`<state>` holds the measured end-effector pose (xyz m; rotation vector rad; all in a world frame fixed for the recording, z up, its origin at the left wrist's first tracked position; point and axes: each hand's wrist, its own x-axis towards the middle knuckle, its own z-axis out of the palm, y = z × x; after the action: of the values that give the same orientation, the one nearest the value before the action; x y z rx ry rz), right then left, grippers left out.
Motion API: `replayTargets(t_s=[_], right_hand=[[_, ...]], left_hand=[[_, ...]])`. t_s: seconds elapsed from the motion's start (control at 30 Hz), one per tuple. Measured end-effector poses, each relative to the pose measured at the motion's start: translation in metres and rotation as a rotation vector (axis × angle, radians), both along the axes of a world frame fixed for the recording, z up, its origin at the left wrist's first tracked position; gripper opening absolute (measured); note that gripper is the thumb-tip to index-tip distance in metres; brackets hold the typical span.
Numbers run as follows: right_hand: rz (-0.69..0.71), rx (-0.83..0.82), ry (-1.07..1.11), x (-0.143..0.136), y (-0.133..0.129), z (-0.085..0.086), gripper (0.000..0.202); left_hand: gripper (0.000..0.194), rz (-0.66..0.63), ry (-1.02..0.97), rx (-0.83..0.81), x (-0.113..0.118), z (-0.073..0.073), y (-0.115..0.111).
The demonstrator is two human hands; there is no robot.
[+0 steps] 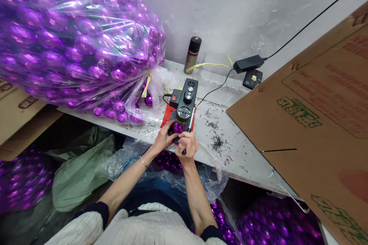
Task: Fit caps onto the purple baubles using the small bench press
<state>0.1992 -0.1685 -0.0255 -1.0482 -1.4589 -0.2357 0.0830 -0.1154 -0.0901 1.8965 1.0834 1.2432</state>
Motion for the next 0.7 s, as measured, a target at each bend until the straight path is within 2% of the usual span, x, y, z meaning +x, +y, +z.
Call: replayTargets(t_s=[0.13, 0.2, 0.27, 0.4, 0.47, 0.53, 0.63, 0.7], right_hand=[[0.002, 0.058, -0.082, 0.000, 0.002, -0.004, 0.025], [0.001, 0.080, -0.100, -0.001, 0.003, 0.000, 0.027], [-0.022, 0.052, -0.042, -0.003, 0.003, 0.011, 0.028], [-0.028, -0.057, 0.114, -0.006, 0.000, 0.050, 0.029], [-0.005, -0.111, 0.150, -0.007, -0.001, 0.066, 0.031], [0.014, -0.132, 0.152, -0.006, -0.002, 0.073, 0.032], [0.016, -0.119, 0.114, -0.006, -0.004, 0.067, 0.030], [0.011, -0.103, 0.094, -0.007, -0.005, 0.059, 0.029]], left_hand=[[0.052, 0.003, 0.007, 0.004, 0.000, -0.004, 0.001], [0.053, 0.007, 0.002, 0.009, 0.001, -0.006, 0.002], [0.054, 0.012, -0.007, 0.009, 0.002, -0.007, 0.004], [0.057, 0.040, -0.019, 0.040, 0.001, -0.004, 0.002], [0.060, 0.085, 0.003, 0.093, -0.005, -0.002, -0.011], [0.064, 0.099, 0.066, 0.160, -0.015, -0.003, -0.037], [0.068, 0.010, 0.215, 0.244, -0.031, -0.013, -0.085], [0.072, -0.033, 0.286, 0.279, -0.037, -0.020, -0.107]])
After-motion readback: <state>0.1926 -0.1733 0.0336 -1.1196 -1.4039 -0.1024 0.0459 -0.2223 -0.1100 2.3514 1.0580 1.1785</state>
